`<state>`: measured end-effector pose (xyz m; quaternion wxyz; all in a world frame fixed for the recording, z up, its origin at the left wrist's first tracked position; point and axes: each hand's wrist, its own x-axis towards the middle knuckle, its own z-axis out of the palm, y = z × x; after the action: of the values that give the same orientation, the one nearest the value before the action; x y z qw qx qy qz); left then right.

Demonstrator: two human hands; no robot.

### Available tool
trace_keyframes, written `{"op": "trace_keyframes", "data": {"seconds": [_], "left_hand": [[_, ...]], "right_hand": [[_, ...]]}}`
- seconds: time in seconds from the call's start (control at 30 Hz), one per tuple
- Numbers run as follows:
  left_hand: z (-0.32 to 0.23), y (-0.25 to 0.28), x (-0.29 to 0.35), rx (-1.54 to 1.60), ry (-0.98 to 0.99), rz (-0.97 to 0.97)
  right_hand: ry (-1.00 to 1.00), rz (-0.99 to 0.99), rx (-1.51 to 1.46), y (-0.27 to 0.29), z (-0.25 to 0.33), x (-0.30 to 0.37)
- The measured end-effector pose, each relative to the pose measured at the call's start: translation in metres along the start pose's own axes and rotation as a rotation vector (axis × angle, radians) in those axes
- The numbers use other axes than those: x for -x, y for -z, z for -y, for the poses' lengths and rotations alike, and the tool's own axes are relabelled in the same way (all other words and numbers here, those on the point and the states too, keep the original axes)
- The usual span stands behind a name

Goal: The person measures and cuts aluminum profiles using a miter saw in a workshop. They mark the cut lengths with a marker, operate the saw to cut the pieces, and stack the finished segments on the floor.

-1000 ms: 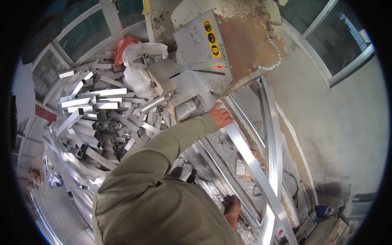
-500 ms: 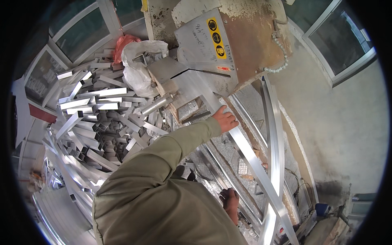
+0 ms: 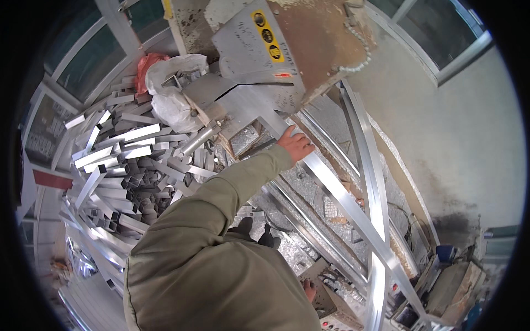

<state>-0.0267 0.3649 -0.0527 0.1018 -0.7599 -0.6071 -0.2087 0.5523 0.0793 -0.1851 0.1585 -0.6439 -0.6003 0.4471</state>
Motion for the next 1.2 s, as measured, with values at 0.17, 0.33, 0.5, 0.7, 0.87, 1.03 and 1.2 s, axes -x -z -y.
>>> {"op": "trace_keyframes", "data": {"seconds": [0.17, 0.33, 0.5, 0.7, 0.87, 1.03, 1.2], "left_hand": [[0.007, 0.024, 0.006, -0.005, 0.022, 0.185], [-0.015, 0.021, 0.000, -0.296, 0.107, 0.424], [-0.131, 0.023, -0.019, -0.284, -0.093, 0.289], [-0.330, -0.028, -0.065, -0.086, -0.286, 0.276], [-0.388, -0.041, -0.078, -0.142, -0.132, 0.411], [-0.385, -0.056, -0.077, -0.154, -0.153, 0.378], [-0.388, -0.060, -0.079, -0.165, -0.130, 0.387]], "right_hand": [[-0.783, -0.342, -0.375, -0.021, -0.005, 0.145], [-0.930, -0.650, -0.256, -0.013, -0.092, 0.243], [-0.929, -0.903, -0.084, 0.035, -0.120, 0.268], [-1.014, -0.884, -0.019, 0.106, -0.162, 0.254], [-0.932, -0.650, 0.167, 0.122, -0.186, 0.262], [-0.922, -0.518, 0.097, 0.146, -0.186, 0.271], [-0.881, -0.608, -0.131, 0.143, -0.212, 0.270]]}}
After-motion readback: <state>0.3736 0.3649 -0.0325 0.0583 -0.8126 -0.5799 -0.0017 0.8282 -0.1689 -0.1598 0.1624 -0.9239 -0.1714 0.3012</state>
